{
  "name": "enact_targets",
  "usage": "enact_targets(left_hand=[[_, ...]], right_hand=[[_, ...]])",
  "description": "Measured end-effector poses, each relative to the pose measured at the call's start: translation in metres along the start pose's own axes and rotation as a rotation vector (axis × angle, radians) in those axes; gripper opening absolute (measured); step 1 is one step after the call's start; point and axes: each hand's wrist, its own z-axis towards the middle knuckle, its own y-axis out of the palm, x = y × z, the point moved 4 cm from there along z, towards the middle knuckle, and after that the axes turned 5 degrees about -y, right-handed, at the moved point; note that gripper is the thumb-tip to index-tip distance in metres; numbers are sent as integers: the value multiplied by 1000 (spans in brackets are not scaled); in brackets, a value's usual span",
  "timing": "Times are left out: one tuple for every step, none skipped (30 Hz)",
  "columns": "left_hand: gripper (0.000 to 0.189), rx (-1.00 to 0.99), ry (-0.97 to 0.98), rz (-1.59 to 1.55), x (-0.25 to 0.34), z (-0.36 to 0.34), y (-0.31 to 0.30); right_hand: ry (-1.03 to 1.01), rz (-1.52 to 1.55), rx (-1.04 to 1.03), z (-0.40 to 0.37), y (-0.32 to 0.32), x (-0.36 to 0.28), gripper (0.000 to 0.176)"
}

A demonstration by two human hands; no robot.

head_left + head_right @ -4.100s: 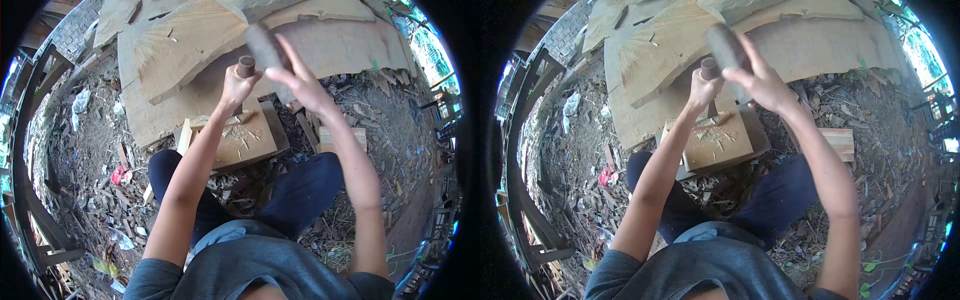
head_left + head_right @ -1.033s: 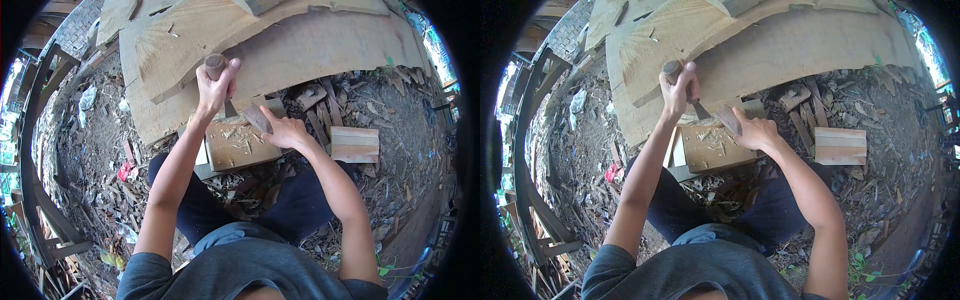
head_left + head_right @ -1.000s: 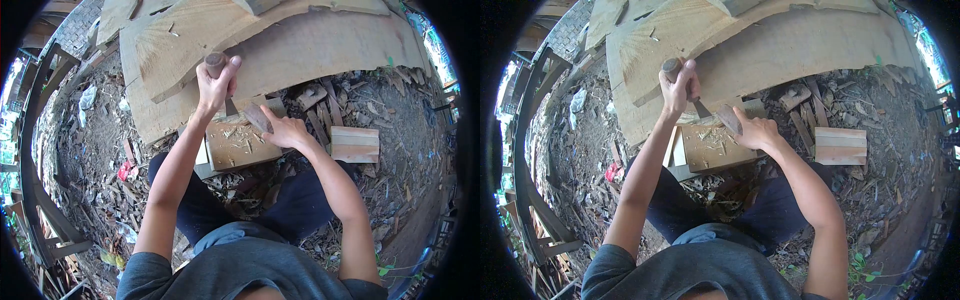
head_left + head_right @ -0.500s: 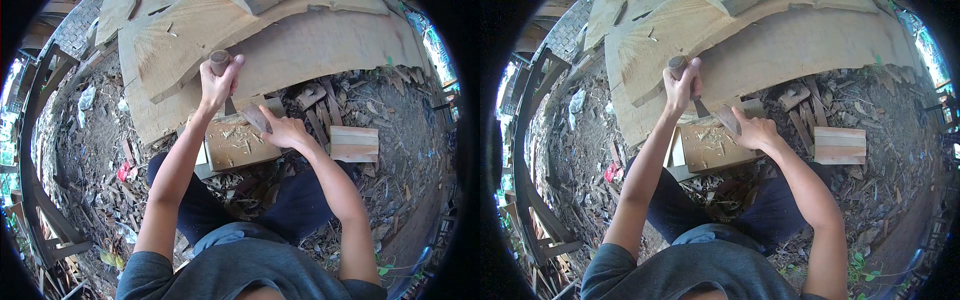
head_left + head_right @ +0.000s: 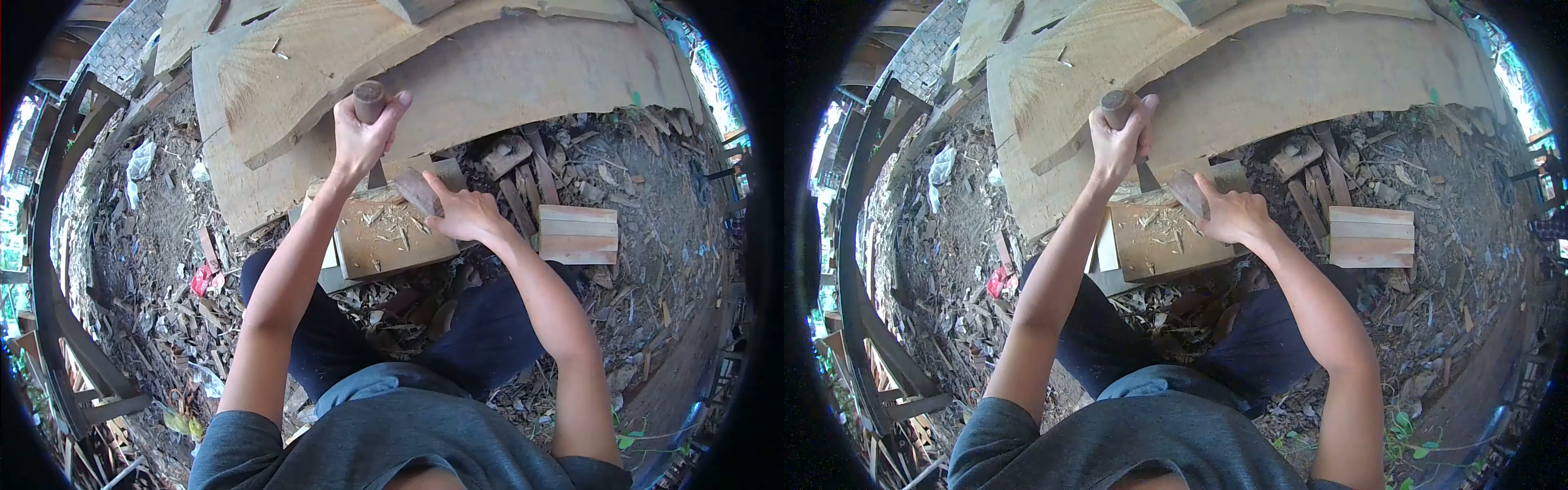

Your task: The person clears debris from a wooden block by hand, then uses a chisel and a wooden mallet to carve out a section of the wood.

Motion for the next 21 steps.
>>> enact_targets(left_hand=[[34, 1, 3, 13, 0, 0, 0], [34, 1, 5, 27, 1, 0, 1], [34, 0, 2, 28, 1, 0, 1], [35, -2, -9, 25, 0, 1, 1], [35, -3, -19, 21, 0, 1, 1], [35, -3, -20, 20, -1, 0, 2], [35, 4, -8, 25, -1, -1, 2], [34, 11, 5, 30, -2, -1, 2], [34, 11, 7, 29, -6, -1, 2], [34, 30, 87, 73, -9, -1, 2], [33, 50, 169, 116, -12, -2, 1], [33, 52, 175, 115, -17, -2, 0], [32, 45, 167, 132, -17, -2, 0], [32, 39, 162, 148, -16, 0, 1], [30, 62, 165, 156, -14, 0, 1], [30, 70, 182, 150, -12, -1, 2], [30, 96, 139, 134, -12, -1, 2], [30, 125, 93, 116, -14, -1, 1], [22, 127, 103, 123, -12, -2, 1], [22, 134, 105, 121, -10, -1, 1], [20, 124, 112, 127, -9, -1, 2]], right_hand=[[-10, -2, 14, 1, 1, 1, 85], [-19, -3, 26, 1, 1, 1, 85], [-19, 0, 24, 1, 1, 1, 85], [-13, 6, 14, 0, -1, 0, 85], [-5, 10, 3, -1, -3, -2, 85], [-5, 11, 2, -2, -4, -2, 85], [-2, 10, -6, -2, -4, -3, 85], [1, 8, -14, -3, -5, -3, 85], [2, 7, -11, -3, -4, -2, 85], [2, 10, -4, -3, -3, -2, 85], [1, 13, 4, -3, -4, -2, 85], [1, 9, 9, -4, -6, -3, 85], [30, 88, -22, -5, -8, -2, 86], [57, 164, -51, -7, -11, -2, 86], [57, 155, -39, -7, -16, 0, 86], [12, 339, 59, -7, -23, 6, 85], [-26, 479, 165, -7, -31, 12, 86], [-68, 569, 333, -8, -44, 20, 86], [-147, 573, 570, -10, -61, 26, 87], [-259, 569, 796, -24, -87, 21, 88], [-388, 538, 978, -41, -108, 14, 89]])
